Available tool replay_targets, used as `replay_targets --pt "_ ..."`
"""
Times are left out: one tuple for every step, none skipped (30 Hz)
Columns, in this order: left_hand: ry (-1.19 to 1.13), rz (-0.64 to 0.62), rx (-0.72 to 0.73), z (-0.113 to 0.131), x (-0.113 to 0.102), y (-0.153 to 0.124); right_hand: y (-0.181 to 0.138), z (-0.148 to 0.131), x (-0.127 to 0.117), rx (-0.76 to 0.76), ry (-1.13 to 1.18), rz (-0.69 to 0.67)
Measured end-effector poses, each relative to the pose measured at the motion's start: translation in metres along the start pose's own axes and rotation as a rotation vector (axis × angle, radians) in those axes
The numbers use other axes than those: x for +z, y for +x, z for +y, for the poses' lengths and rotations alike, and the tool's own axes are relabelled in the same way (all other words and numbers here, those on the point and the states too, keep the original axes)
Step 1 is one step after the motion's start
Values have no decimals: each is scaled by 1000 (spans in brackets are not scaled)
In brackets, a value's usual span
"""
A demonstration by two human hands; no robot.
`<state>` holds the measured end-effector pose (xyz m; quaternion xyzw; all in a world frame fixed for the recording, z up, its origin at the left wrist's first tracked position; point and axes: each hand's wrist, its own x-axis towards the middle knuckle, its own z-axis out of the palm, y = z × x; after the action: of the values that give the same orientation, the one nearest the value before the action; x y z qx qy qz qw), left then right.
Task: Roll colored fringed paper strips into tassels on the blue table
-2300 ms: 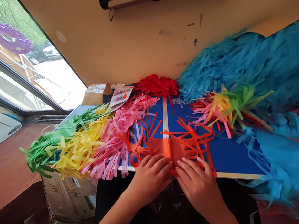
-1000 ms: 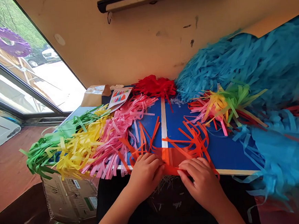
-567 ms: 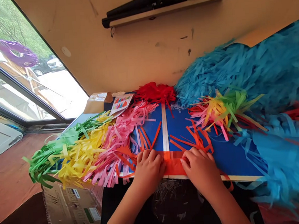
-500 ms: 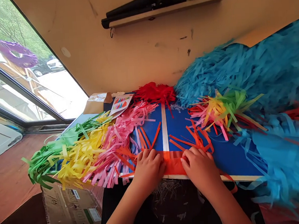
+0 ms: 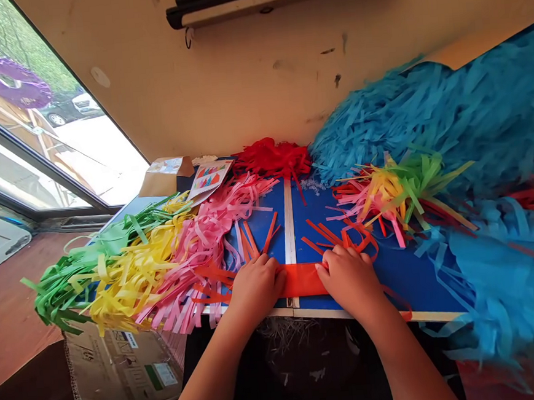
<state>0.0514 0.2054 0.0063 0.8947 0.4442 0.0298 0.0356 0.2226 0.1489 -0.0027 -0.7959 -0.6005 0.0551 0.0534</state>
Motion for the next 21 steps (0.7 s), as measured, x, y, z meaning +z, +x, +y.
replay_targets --pt "4 0 1 0 0 0 1 1 0 0 7 -7" --pt "10 2 1 0 0 -1 1 1 -1 -1 16 -12" --pt "14 2 3 0 0 -1 2 2 -1 1 24 -15" --pt "17 1 6 0 0 -1 3 2 -1 2 30 -16" --pt "18 -2 9 0 0 -1 3 2 -1 4 34 -17" --pt "19 -7 13 0 -1 -2 4 2 -2 6 37 -21" --pt "21 -10 15 0 -1 -2 4 1 -2 10 38 -25" --pt "24 -13 16 0 -1 -2 4 0 -2 15 35 -30" --pt "28 -16 15 1 -2 -2 4 0 -3 18 29 -34" --pt "32 -17 15 1 -2 -2 5 -1 -3 21 22 -36" --pt "36 -18 16 1 -2 -2 5 -1 -3 21 15 -38" --pt "38 -19 17 1 -2 -1 5 -2 -3 18 9 -39" --pt "39 -18 21 1 -2 -1 5 -2 -3 16 3 -39" --pt "39 -16 27 1 -2 -1 5 -2 -3 12 -2 -35" --pt "41 -13 30 1 -1 -1 5 -2 -3 8 -7 -29" --pt "44 -11 31 0 -1 -1 5 -2 -3 4 -15 -23" --pt "47 -10 32 0 -1 0 6 -2 -3 1 -22 -18" --pt "48 -10 35 -1 -1 0 6 -2 -3 3 -27 -16" --pt "50 -10 36 -1 -1 0 7 -3 -3 7 -31 -17" --pt "51 -9 33 0 -1 0 7 -3 -2 14 -35 -16" --pt "54 -4 26 1 -1 -1 7 -5 -1 27 -44 -6"
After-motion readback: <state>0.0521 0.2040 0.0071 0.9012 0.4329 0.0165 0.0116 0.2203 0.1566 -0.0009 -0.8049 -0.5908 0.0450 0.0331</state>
